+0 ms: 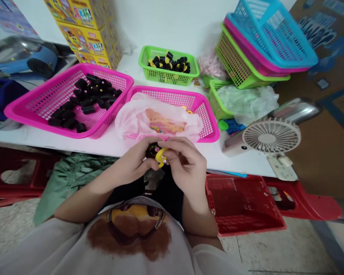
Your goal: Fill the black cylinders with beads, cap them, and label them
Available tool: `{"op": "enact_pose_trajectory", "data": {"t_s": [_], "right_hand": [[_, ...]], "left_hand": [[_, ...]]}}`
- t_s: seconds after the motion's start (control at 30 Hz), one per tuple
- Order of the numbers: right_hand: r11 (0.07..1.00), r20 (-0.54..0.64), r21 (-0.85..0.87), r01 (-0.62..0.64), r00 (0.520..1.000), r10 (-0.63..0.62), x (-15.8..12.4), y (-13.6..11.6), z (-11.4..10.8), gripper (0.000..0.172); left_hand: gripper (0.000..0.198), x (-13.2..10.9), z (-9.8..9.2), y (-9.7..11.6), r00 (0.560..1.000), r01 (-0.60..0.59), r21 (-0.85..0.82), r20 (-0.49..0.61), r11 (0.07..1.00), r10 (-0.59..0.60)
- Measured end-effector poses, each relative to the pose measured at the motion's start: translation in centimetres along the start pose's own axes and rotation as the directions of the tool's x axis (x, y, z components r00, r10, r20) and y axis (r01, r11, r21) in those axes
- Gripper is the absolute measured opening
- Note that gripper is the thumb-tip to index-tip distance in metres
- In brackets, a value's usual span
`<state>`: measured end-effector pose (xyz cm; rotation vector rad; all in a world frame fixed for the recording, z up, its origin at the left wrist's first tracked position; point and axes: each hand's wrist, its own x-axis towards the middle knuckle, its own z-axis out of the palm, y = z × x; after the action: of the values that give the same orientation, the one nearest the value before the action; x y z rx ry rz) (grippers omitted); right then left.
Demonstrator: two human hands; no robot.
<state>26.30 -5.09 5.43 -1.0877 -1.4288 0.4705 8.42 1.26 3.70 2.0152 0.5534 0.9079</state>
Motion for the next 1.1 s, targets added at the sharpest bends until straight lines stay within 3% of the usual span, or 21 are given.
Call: {"op": "enact_pose_trajectory", "data": {"t_s": [0.2, 0.33, 0.47, 0.63, 0.8, 0.9, 0.97, 1.03, 1.1], "right_hand": [[0.988, -0.105, 0.061, -0.145, 0.983, 0.151, -1.0, 1.6, 1.2, 0.007], [0.99, -0.152, 0.011, -0.138, 0.979, 0.139, -1.5, 1.4, 1.5, 0.006], [0.992, -0.176, -0.022, -0.127, 0.977, 0.122, -1.8, 1.2, 1.9, 0.009], [0.985, -0.2, 0.076, -0.157, 0.965, 0.169, -2.0, 1.4, 2.4, 0.01], [0.982, -0.182, 0.076, -0.172, 0.966, 0.184, -2.6, 1.5, 2.8, 0.01], [0.997, -0.171, -0.037, -0.064, 0.984, 0.057, -2.6, 1.8, 2.8, 0.006], [0.981, -0.11, -0.157, 0.11, 0.986, -0.128, -2.4, 2.3, 2.5, 0.011], [0.915, 0.034, -0.245, 0.321, 0.946, -0.323, -2.0, 3.1, 2.0, 0.024], [0.847, 0.185, -0.259, 0.464, 0.885, -0.428, -1.8, 3.8, 1.6, 0.047]], "left_hand": [[0.055, -1.2, 0.6, -0.5, 1.0, 0.001, 0.118, -0.001, 0.993, -0.001], [0.061, -1.4, 0.7, -0.4, 1.0, -0.026, 0.18, -0.007, 0.983, 0.027], [0.053, -1.4, 0.8, -0.2, 0.998, -0.06, 0.231, -0.017, 0.971, 0.066], [0.047, -1.5, 0.8, -0.3, 0.987, -0.122, 0.229, -0.075, 0.966, 0.142], [0.035, -1.7, 0.9, -0.6, 0.995, -0.058, 0.193, -0.074, 0.979, 0.073], [0.023, -1.8, 1.0, -0.4, 0.996, 0.026, 0.082, -0.087, 0.996, -0.019], [0.022, -1.8, 1.3, -0.2, 0.985, 0.129, -0.119, -0.097, 0.985, -0.14], [0.029, -1.6, 1.6, 0.0, 0.946, 0.274, -0.384, -0.057, 0.882, -0.318], [0.032, -1.3, 2.0, 0.2, 0.886, 0.373, -0.637, 0.028, 0.675, -0.463]]}}
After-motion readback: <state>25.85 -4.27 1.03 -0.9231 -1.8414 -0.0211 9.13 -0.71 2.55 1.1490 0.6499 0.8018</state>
